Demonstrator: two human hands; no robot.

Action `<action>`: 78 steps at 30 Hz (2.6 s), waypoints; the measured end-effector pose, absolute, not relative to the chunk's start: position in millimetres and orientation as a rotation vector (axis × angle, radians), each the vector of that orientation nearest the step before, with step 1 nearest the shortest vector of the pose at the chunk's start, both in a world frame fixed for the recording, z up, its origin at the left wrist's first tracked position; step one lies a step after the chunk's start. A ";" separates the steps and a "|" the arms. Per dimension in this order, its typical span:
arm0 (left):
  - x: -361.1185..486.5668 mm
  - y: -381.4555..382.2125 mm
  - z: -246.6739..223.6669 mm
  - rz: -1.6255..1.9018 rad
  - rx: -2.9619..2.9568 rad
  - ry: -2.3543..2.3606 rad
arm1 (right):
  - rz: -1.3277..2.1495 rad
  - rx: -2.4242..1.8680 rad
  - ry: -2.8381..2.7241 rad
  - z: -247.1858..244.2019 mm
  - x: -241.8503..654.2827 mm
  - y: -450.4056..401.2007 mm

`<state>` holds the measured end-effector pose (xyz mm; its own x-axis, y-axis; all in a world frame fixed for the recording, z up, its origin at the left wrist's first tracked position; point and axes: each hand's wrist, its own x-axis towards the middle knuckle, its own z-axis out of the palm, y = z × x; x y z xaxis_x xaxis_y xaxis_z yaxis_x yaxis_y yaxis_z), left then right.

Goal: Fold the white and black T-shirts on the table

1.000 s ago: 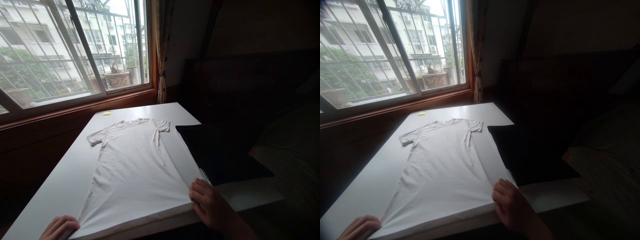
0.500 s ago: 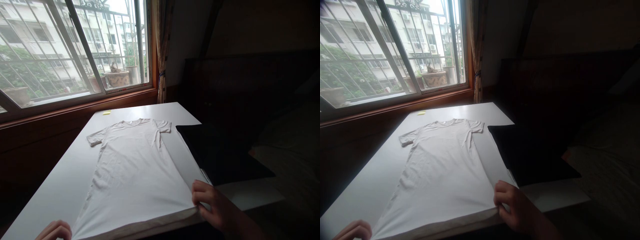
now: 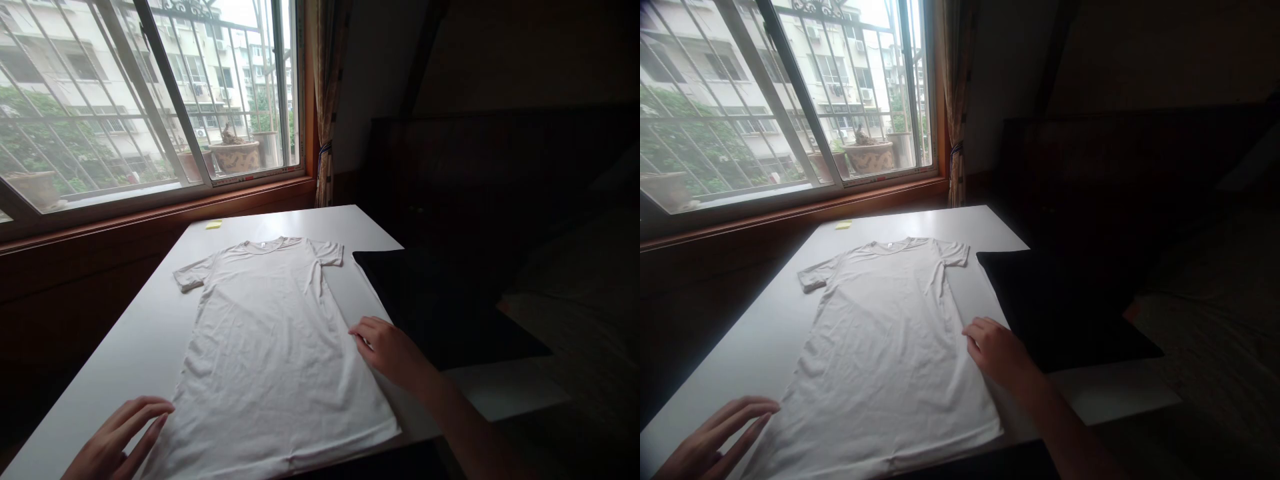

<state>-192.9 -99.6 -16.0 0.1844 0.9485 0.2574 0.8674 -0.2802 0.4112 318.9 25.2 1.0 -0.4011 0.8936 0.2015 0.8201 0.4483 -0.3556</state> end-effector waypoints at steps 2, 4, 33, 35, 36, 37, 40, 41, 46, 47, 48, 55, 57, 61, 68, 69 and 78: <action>-190.2 -77.1 -18.8 0.694 2.374 1.747 | 0.128 -1.506 -2.329 -3.5 299.3 49.6; -184.2 -52.8 -20.4 0.677 2.437 1.753 | 0.026 -1.597 -2.322 -7.8 280.7 74.9; -202.8 60.8 -76.4 0.819 2.429 1.826 | 0.462 -2.026 -1.860 -41.0 290.4 194.1; -203.2 60.8 -76.8 0.820 2.429 1.824 | 0.497 -2.027 -1.829 -42.6 293.7 194.8; -203.3 60.9 -76.9 0.823 2.430 1.825 | 0.501 -2.030 -1.818 -43.4 294.8 194.9; -203.2 60.9 -76.8 0.825 2.431 1.825 | 0.499 -2.035 -1.812 -44.0 295.5 194.9; -202.4 60.9 -76.1 0.823 2.440 1.827 | 0.483 -2.040 -1.815 -44.8 294.7 194.9; -202.0 60.7 -75.7 0.824 2.443 1.829 | 0.473 -2.037 -1.817 -44.6 293.8 195.0; -199.2 59.4 -72.6 0.822 2.434 1.838 | 0.388 -2.011 -1.824 -40.0 287.4 199.6; -198.5 59.2 -72.0 0.821 2.433 1.840 | 0.373 -2.001 -1.832 -39.1 285.6 201.3; -197.9 59.1 -71.5 0.821 2.434 1.842 | 0.359 -1.986 -1.845 -38.6 283.4 203.2; -197.2 53.9 -68.0 0.780 2.453 1.926 | 0.290 -1.827 -2.032 -44.2 267.2 215.5; -199.9 51.2 -67.5 0.750 2.460 1.968 | 0.236 -1.846 -2.021 -47.6 268.3 216.7; -206.5 47.9 -69.2 0.734 2.470 2.008 | 0.142 -1.933 -1.949 -53.6 279.3 215.8; -215.1 48.7 -75.4 0.720 2.475 1.977 | 0.024 -1.868 -1.948 -48.8 278.7 193.8; -215.9 48.7 -75.7 0.720 2.473 1.974 | -0.002 -1.784 -2.000 -48.7 275.1 186.0; -216.1 47.6 -72.2 0.676 2.417 2.038 | -0.077 -1.431 -2.513 -81.3 275.5 94.4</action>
